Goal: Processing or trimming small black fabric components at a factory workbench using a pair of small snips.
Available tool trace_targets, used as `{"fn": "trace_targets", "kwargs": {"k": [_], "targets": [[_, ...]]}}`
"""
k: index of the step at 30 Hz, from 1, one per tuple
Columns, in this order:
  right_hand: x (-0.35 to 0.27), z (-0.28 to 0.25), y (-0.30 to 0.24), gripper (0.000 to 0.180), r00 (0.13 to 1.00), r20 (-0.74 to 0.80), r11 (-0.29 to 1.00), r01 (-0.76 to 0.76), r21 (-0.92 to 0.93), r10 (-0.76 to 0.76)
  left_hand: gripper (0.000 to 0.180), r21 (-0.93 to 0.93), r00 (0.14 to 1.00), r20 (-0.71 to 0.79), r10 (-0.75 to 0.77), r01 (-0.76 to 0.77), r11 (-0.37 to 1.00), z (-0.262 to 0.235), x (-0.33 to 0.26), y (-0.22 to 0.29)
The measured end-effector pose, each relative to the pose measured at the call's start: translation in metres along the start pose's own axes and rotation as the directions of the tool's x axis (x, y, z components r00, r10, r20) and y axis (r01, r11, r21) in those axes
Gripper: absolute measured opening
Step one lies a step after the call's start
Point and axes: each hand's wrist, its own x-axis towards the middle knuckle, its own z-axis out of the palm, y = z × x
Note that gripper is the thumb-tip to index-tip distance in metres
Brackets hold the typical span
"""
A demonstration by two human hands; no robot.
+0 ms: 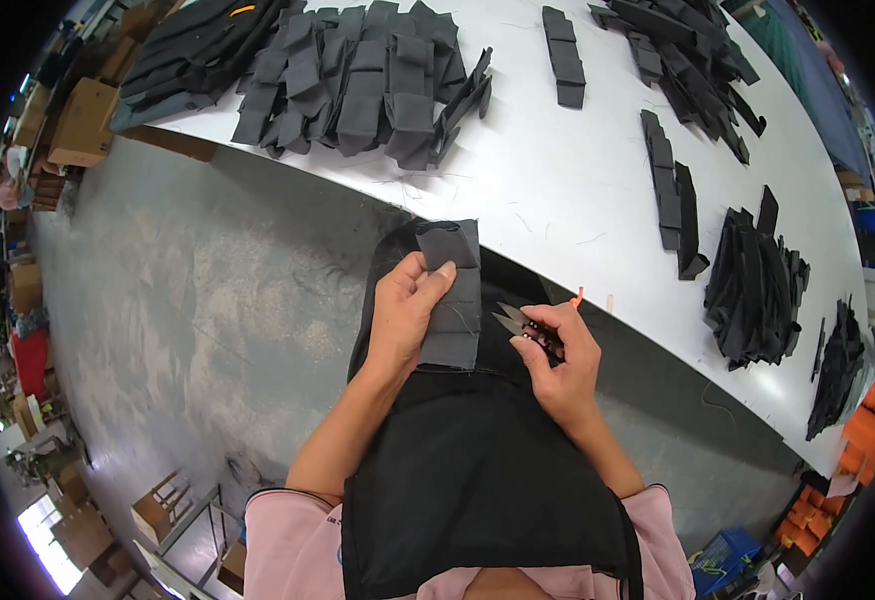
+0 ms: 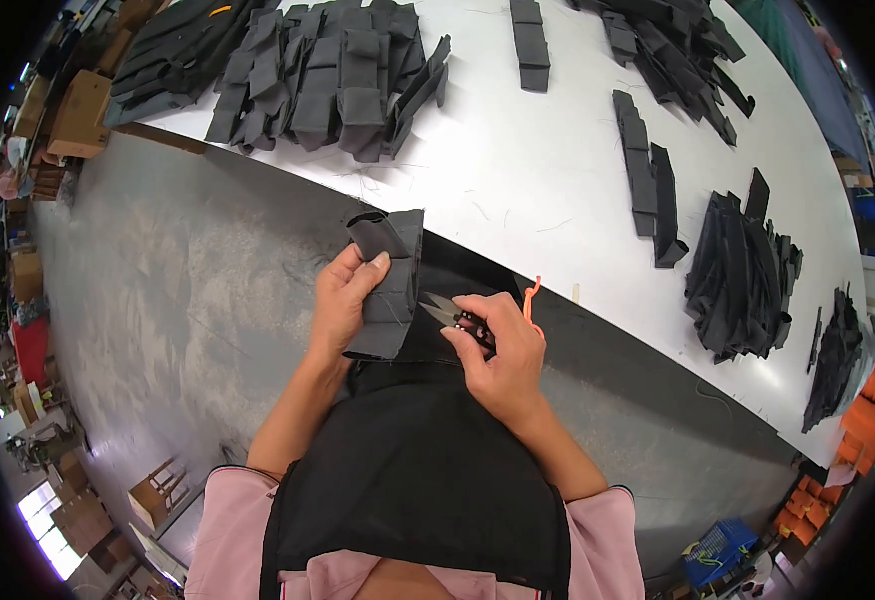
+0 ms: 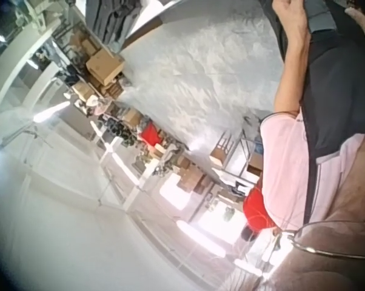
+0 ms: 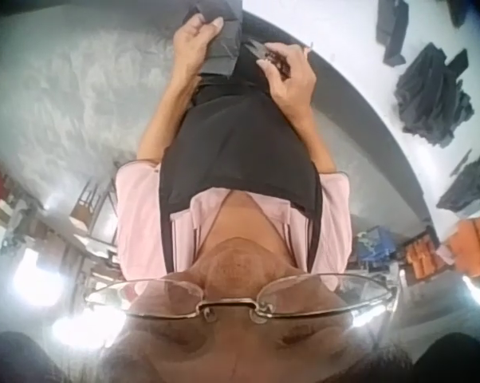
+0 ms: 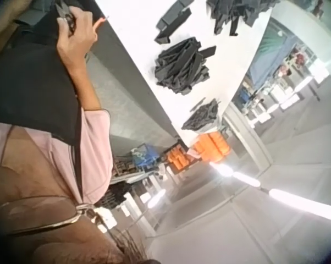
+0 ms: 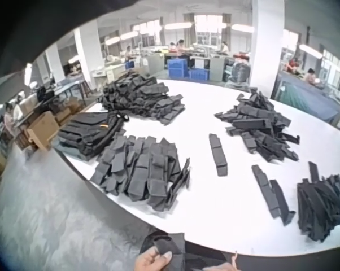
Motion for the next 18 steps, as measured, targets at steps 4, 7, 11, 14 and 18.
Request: {"fn": "trace_targets", "kwargs": {"k": [4,7,11,14,18], "targets": [[0.007,-0.001,-0.007,0.023,0.997,-0.006,0.997,0.076,-0.025,-0.076,0.013,0.093,0.998,-0.029,0.061,-0.058,0.994,0.009,-0.008,0.005],[0.013,-0.003,-0.011,0.020,0.991,0.071,0.987,0.124,-0.107,-0.117,0.016,0.275,0.979,-0.020,0.205,-0.192,0.942,0.003,-0.011,0.004],[0.023,-0.009,-0.014,0.018,0.968,0.175,0.962,0.212,-0.174,-0.181,0.018,0.436,0.958,0.014,0.288,-0.264,0.860,-0.001,-0.013,0.006],[0.029,-0.017,-0.018,0.016,0.948,0.242,0.938,0.262,-0.228,-0.206,0.019,0.432,0.958,0.029,0.286,-0.270,0.860,0.001,-0.013,0.006],[0.036,-0.024,-0.021,0.015,0.928,0.321,0.926,0.275,-0.257,-0.187,0.020,0.431,0.965,0.042,0.258,-0.250,0.867,-0.002,-0.012,0.005]]}}
